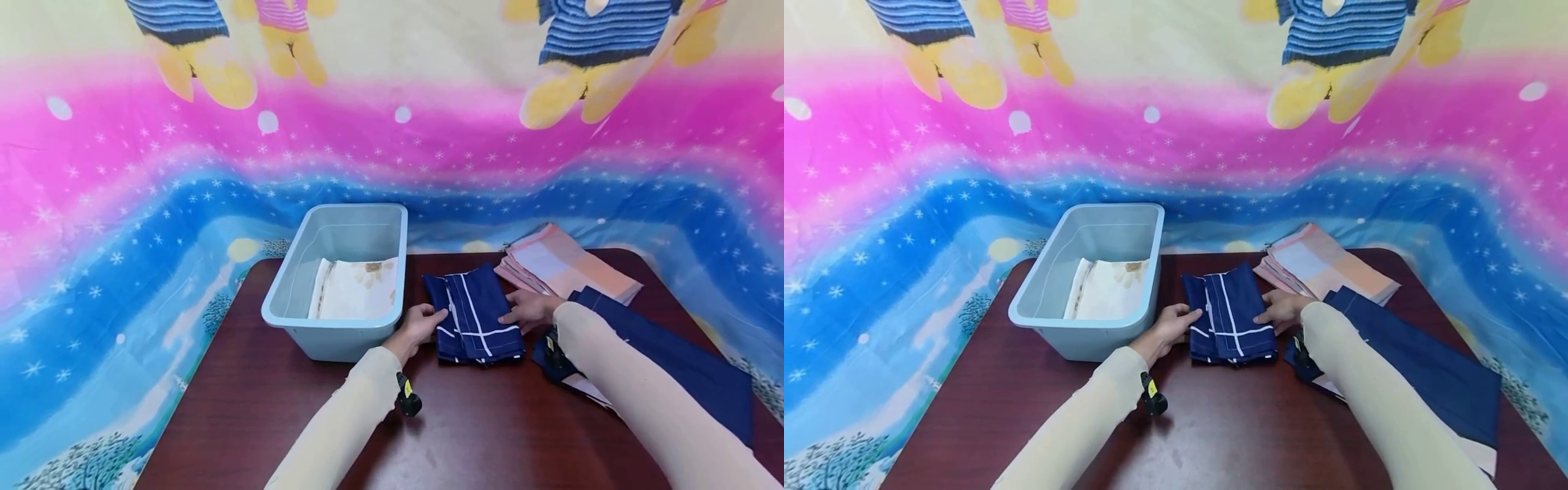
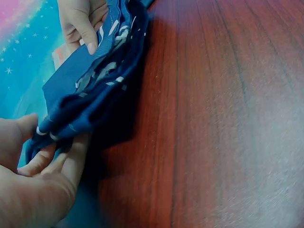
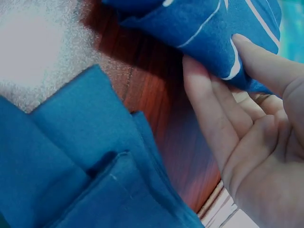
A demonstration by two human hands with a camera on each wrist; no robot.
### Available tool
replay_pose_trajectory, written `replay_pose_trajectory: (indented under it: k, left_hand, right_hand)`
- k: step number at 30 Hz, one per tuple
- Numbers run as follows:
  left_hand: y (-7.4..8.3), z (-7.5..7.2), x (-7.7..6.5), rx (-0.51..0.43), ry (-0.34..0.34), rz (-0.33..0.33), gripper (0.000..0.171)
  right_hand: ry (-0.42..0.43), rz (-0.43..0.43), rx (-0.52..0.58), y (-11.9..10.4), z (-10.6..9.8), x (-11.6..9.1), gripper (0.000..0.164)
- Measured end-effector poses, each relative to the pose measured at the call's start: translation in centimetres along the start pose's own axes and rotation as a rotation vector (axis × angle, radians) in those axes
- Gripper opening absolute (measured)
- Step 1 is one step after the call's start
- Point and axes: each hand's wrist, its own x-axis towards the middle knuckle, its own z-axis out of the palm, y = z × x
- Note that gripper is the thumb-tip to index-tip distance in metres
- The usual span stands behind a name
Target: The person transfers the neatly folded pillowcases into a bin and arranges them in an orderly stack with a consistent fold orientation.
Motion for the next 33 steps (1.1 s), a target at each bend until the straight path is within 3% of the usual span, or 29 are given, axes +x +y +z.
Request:
replay_pose_trajectory:
  k: [3, 6, 12, 18, 27, 33]
  left_hand:
    - [-0.2, 0.4, -0.1, 0.023, -0.013, 0.005, 0.026]
    - [-0.3, 0.7, -0.1, 0.056, -0.011, 0.012, 0.033]
    - [-0.1, 0.9, -0.1, 0.006, -0.020, -0.033, 0.058]
    - [-0.1, 0.8, -0.1, 0.002, -0.002, -0.054, 0.060]
    - [-0.2, 0.8, -0.5, 0.084, 0.016, -0.009, 0.064]
    - [-0.4, 1.2, -0.5, 0.207, 0.085, 0.097, 0.065]
  right_hand:
    - [0.022, 0.005, -0.019, 0.4, 0.0, 0.0, 0.061]
    - [0.044, 0.017, -0.023, 0.6, 0.0, -0.1, 0.061]
    - [0.061, 0.021, -0.030, 0.6, 0.1, -0.4, 0.062]
    - [0.059, 0.004, -0.022, 0.6, 0.5, -0.3, 0.063]
    - [0.035, -0.015, -0.011, 1.0, 0.6, -0.2, 0.060]
    - [0.033, -0.050, -0.031, 0.6, 0.4, -0.5, 0.054]
